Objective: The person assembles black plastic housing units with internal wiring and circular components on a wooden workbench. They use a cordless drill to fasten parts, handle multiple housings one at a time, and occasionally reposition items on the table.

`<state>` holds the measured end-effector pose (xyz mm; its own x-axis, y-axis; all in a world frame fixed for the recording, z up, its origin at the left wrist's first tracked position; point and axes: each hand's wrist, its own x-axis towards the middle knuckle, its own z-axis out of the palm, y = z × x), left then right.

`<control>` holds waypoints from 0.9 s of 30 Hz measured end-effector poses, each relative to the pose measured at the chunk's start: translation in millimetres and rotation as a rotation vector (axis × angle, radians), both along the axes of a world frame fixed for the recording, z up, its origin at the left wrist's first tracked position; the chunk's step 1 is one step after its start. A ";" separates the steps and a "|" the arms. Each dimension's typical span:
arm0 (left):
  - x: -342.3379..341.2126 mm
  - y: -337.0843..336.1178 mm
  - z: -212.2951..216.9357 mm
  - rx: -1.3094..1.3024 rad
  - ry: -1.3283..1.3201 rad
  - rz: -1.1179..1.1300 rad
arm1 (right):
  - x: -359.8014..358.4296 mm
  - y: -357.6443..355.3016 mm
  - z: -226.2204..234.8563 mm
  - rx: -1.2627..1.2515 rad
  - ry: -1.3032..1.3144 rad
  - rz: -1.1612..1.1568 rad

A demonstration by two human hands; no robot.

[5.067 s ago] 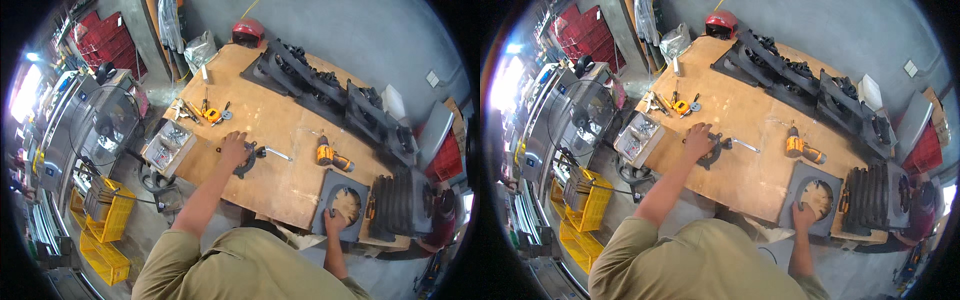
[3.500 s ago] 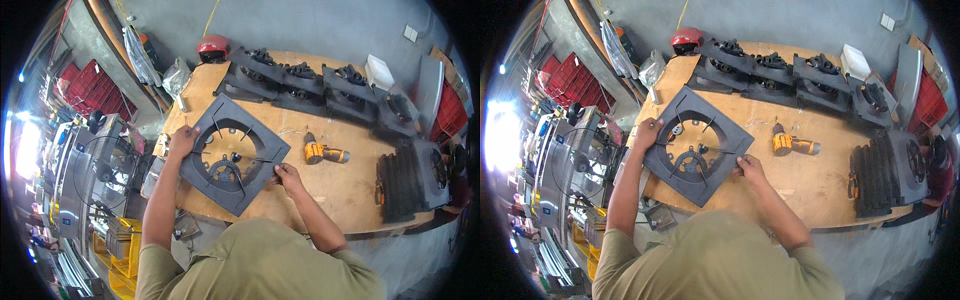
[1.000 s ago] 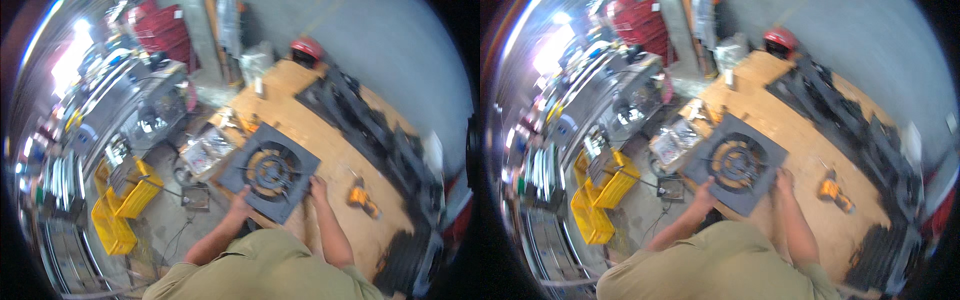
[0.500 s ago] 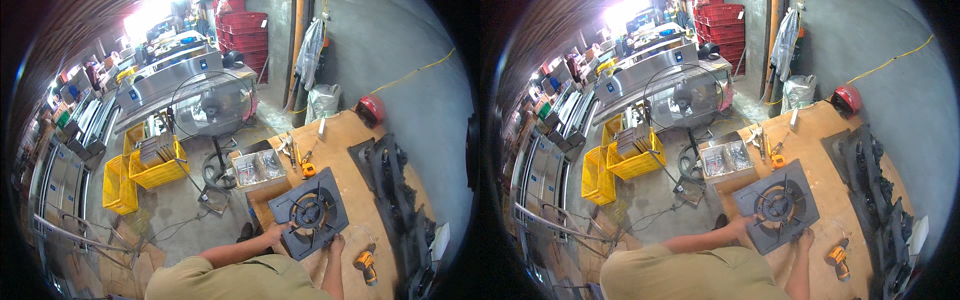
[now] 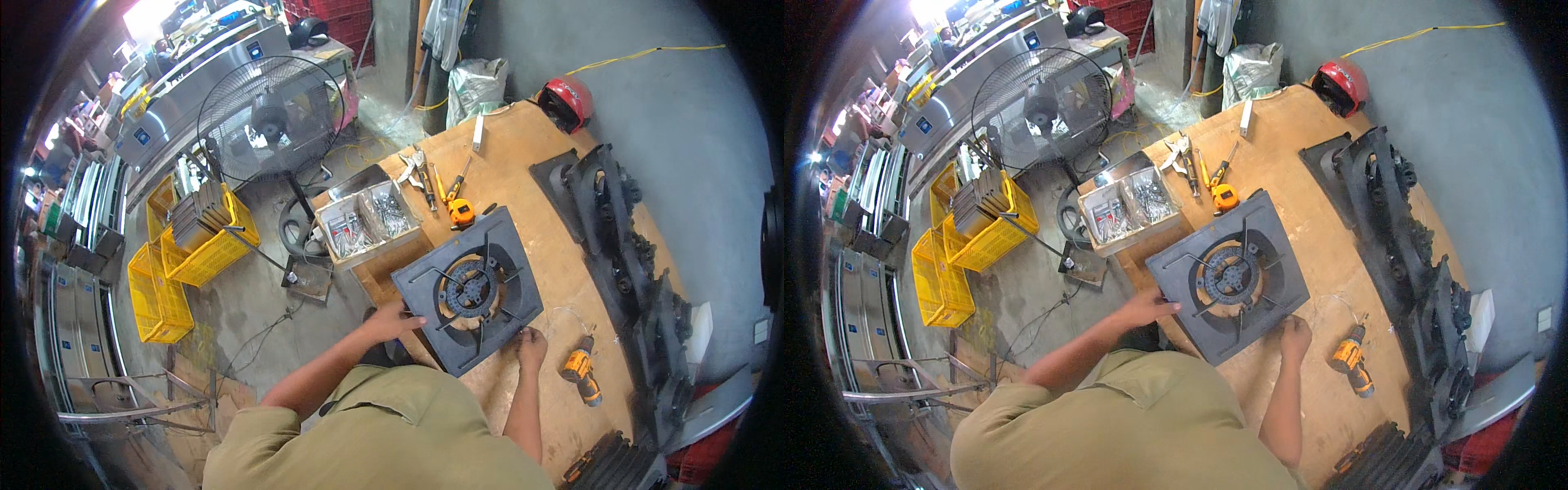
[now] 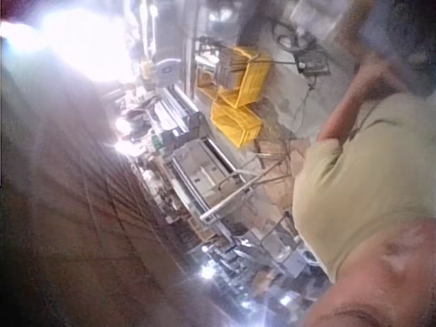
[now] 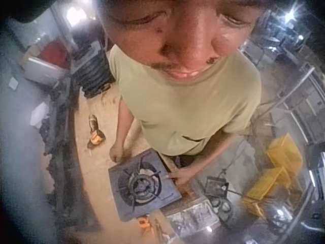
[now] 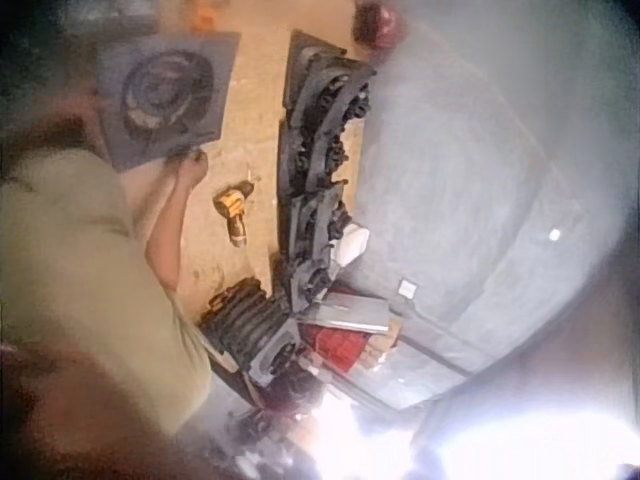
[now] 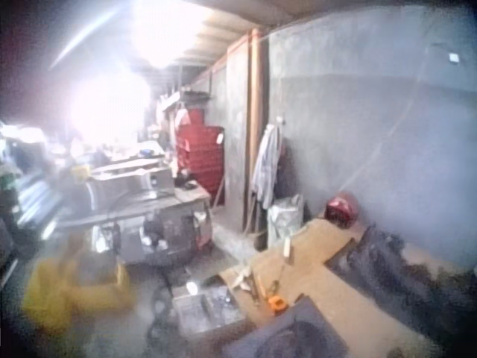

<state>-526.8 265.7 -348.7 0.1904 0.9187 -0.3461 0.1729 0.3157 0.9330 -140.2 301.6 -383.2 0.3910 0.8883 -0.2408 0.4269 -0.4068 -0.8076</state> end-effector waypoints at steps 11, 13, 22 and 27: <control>-146.6 47.6 78.5 0.196 0.451 0.267 | -160.8 84.2 130.8 0.343 -0.009 0.333; -161.6 71.7 71.6 0.314 0.607 0.243 | -209.1 104.8 149.3 0.417 -0.049 0.493; -158.7 148.2 19.9 0.304 1.121 -0.137 | -320.2 114.2 161.1 0.303 -0.045 0.892; -169.0 153.0 12.8 0.372 1.081 -0.181 | -324.1 105.5 153.8 0.237 -0.125 0.931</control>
<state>-695.8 418.7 -335.8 0.0987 0.9876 -0.1224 0.9520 -0.0579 0.3006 -464.3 407.0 -229.4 -0.4830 0.8754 -0.0197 0.5839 0.3052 -0.7523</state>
